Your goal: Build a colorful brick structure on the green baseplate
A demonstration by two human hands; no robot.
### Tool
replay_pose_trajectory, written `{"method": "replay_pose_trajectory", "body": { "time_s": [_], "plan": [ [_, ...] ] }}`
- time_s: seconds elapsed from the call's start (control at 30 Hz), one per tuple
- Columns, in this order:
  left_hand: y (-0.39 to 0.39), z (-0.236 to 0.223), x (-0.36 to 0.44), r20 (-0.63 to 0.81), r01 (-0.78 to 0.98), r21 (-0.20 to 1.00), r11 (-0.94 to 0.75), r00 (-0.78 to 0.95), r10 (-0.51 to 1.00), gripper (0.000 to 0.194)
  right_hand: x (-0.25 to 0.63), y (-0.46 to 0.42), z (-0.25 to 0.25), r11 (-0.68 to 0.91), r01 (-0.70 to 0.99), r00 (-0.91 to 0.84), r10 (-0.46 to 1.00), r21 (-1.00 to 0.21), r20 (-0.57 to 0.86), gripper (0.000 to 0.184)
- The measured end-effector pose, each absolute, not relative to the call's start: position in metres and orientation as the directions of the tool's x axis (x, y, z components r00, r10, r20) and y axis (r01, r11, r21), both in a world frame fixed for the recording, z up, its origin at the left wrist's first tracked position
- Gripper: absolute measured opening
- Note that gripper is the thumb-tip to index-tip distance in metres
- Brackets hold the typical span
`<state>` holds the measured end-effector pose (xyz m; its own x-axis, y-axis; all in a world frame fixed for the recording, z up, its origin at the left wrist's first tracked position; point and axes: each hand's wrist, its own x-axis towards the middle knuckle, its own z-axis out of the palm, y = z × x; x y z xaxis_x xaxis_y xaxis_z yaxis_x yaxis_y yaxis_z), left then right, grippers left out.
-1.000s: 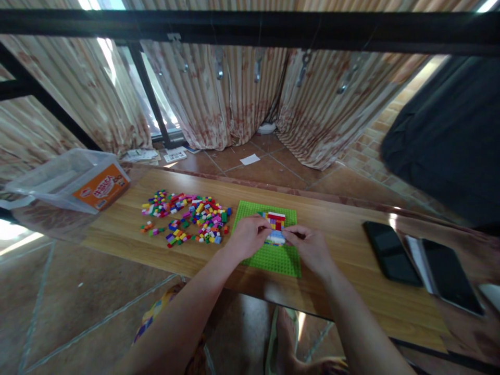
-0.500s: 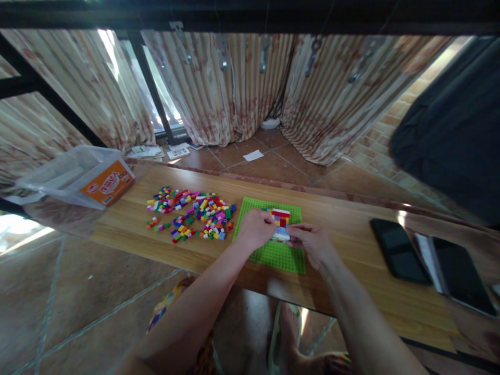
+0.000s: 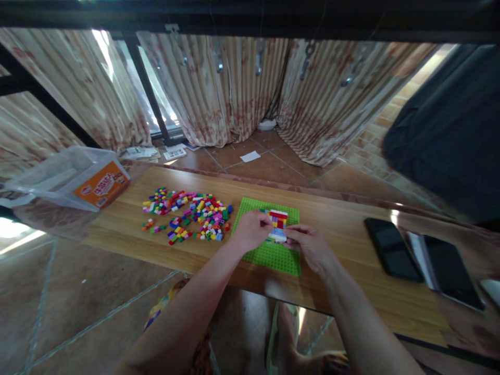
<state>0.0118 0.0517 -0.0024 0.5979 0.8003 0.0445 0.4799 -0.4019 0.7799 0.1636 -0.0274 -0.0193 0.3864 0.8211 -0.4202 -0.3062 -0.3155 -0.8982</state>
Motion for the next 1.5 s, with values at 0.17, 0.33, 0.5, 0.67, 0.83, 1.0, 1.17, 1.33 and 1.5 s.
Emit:
{"method": "replay_pose_trajectory", "body": {
  "time_s": [0.17, 0.33, 0.5, 0.67, 0.83, 1.0, 1.17, 1.33, 1.5],
  "plan": [
    [0.052, -0.005, 0.014, 0.018, 0.490, 0.799, -0.348, 0.559, 0.829, 0.015, 0.162, -0.026, -0.019, -0.319, -0.346, 0.408, 0.795, -0.882, -0.448, 0.030],
    [0.053, -0.003, 0.016, 0.007, 0.496, 0.801, -0.336, 0.552, 0.834, 0.015, 0.162, -0.028, -0.017, -0.305, -0.343, 0.386, 0.816, -0.888, -0.430, 0.031],
    [0.050, 0.000, 0.023, -0.070, 0.548, 0.807, -0.218, 0.457, 0.887, 0.010, 0.163, -0.027, -0.021, -0.337, -0.332, 0.412, 0.789, -0.881, -0.456, 0.026],
    [0.046, 0.002, 0.026, -0.073, 0.567, 0.804, -0.179, 0.393, 0.916, 0.009, 0.158, -0.025, -0.022, -0.325, -0.318, 0.463, 0.766, -0.891, -0.445, 0.025],
    [0.044, 0.002, 0.024, -0.064, 0.581, 0.786, -0.210, 0.415, 0.907, 0.010, 0.154, -0.029, -0.024, -0.287, -0.252, 0.478, 0.794, -0.924, -0.377, 0.030],
    [0.037, -0.004, 0.020, 0.006, 0.562, 0.783, -0.266, 0.421, 0.907, 0.013, 0.167, -0.034, -0.028, -0.350, -0.015, 0.497, 0.810, -0.937, -0.311, 0.043],
    [0.031, -0.010, 0.015, 0.021, 0.577, 0.761, -0.298, 0.437, 0.899, 0.021, 0.180, -0.034, -0.015, -0.474, 0.414, 0.556, 0.808, -0.777, -0.197, 0.048],
    [0.051, -0.003, -0.020, 0.106, 0.641, 0.704, -0.305, 0.330, 0.938, 0.024, 0.175, -0.029, -0.003, -0.483, 0.532, 0.575, 0.809, -0.696, -0.122, 0.050],
    [0.092, 0.005, -0.085, 0.175, 0.859, 0.506, -0.073, -0.020, 0.984, 0.021, 0.169, -0.025, 0.000, -0.455, 0.519, 0.582, 0.808, -0.723, -0.092, 0.050]
  ]
}}
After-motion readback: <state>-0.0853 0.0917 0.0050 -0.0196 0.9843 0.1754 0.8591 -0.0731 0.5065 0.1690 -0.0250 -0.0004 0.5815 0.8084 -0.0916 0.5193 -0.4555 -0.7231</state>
